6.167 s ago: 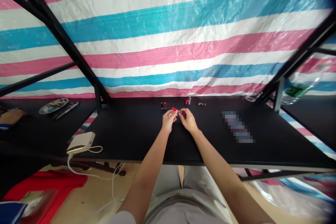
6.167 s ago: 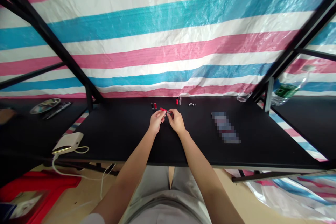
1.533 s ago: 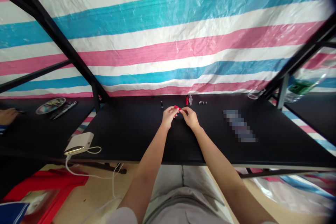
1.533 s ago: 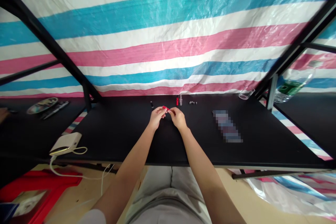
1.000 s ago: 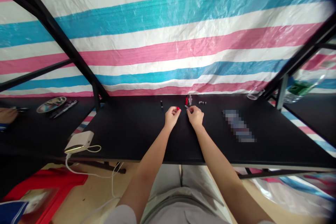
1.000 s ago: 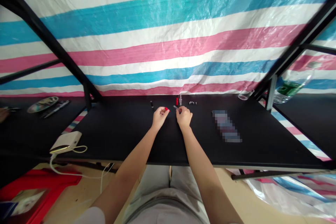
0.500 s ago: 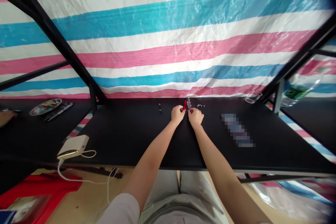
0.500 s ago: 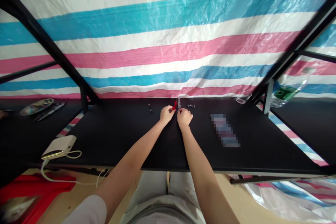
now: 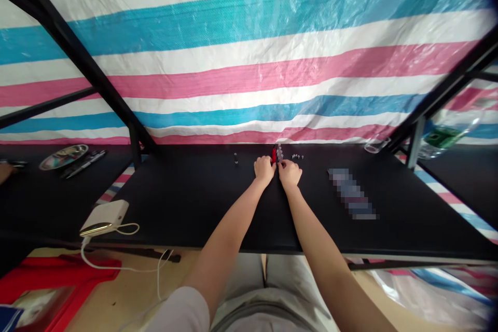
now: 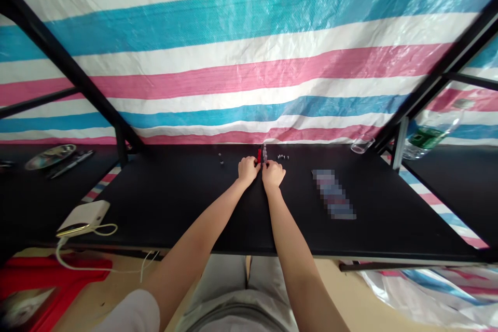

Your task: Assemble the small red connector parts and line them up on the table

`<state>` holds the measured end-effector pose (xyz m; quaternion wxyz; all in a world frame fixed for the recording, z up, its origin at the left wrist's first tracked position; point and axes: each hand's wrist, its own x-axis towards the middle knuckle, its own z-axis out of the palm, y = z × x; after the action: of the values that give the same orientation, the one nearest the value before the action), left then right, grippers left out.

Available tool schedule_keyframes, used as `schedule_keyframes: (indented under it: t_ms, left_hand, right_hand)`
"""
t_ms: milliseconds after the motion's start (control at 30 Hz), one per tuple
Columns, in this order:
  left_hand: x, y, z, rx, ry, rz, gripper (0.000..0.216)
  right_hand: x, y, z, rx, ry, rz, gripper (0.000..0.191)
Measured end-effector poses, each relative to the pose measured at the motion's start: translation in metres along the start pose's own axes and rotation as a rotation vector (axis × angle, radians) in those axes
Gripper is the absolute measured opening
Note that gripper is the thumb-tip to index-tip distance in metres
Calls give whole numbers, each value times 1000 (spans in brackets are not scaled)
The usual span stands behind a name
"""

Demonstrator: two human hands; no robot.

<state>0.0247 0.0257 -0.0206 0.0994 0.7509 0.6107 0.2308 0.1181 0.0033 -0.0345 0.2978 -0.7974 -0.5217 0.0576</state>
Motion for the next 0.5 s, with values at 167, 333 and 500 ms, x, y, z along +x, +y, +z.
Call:
schedule_keyframes:
  t_ms: [167,333,500]
  left_hand:
    - [-19,-10,-14,-16,-22,10,24]
    - [-53,-35,-29,-163,50,-8,18]
    - [-60,-54,-36,-614,370,-202,15]
  right_hand:
    - [-4,-2,-3,-42,-5,-18,25]
    - [-13,-1,-6,-71,33,-43,22]
    - [-25,-1,-12,-47,65,-101,16]
